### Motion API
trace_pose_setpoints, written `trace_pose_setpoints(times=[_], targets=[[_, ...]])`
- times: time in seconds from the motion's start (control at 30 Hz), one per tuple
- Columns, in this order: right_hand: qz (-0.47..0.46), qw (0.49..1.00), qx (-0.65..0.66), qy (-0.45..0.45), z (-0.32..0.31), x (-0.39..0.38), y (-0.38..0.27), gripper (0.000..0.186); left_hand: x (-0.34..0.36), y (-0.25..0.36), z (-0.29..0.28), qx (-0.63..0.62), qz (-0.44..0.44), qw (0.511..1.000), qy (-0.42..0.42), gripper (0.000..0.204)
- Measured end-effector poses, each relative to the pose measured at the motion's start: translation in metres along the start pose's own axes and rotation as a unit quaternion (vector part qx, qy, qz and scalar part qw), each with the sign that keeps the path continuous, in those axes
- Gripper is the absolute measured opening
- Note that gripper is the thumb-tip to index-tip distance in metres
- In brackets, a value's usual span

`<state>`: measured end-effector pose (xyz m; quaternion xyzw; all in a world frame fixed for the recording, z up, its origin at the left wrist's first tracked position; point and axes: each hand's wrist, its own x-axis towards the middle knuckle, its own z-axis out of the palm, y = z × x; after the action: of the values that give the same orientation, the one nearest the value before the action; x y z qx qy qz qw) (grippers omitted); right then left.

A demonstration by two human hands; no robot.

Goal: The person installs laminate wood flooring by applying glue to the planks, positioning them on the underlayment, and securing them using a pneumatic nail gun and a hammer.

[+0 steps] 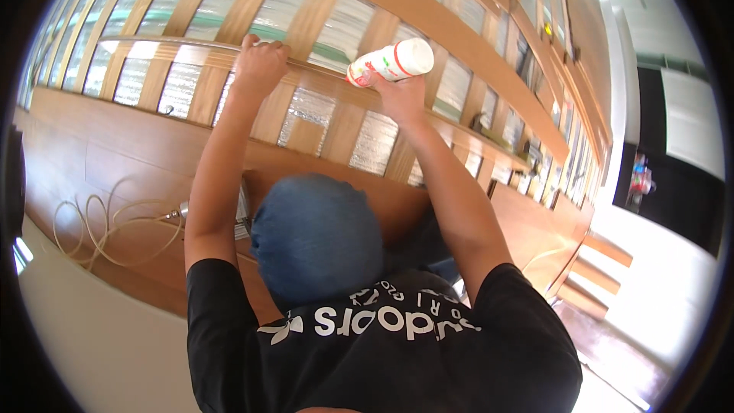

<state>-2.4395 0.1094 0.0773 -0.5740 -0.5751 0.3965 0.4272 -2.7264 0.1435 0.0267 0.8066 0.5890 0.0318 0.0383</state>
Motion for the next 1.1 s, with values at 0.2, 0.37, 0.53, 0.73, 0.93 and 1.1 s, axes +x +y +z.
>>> trace_pose_setpoints(times=[0.2, 0.37, 0.53, 0.73, 0.93, 1.1], targets=[[0.028, 0.989, -0.123, 0.083, -0.104, -0.020, 0.062, 0.042, 0.016, 0.082, 0.045, 0.071, 0.124, 0.983, 0.112, 0.010], [0.055, 0.961, -0.216, 0.162, -0.162, -0.048, 0.092, 0.056, 0.021, 0.105, 0.043, 0.111, 0.140, 0.984, -0.019, 0.018], [0.083, 0.983, -0.086, 0.140, -0.224, -0.063, 0.090, 0.057, 0.021, 0.107, 0.033, 0.093, 0.119, 0.988, -0.019, 0.017], [0.106, 0.966, -0.085, 0.222, -0.287, -0.090, 0.121, 0.045, 0.034, 0.103, 0.049, 0.179, 0.102, 0.976, -0.072, 0.017], [0.066, 0.957, -0.111, 0.259, -0.372, -0.106, 0.159, 0.042, 0.034, 0.116, 0.030, 0.064, 0.085, 0.993, -0.049, 0.016], [0.121, 0.958, -0.111, 0.235, -0.436, -0.124, 0.160, 0.046, 0.031, 0.134, 0.009, 0.093, 0.057, 0.989, -0.102, 0.019]])
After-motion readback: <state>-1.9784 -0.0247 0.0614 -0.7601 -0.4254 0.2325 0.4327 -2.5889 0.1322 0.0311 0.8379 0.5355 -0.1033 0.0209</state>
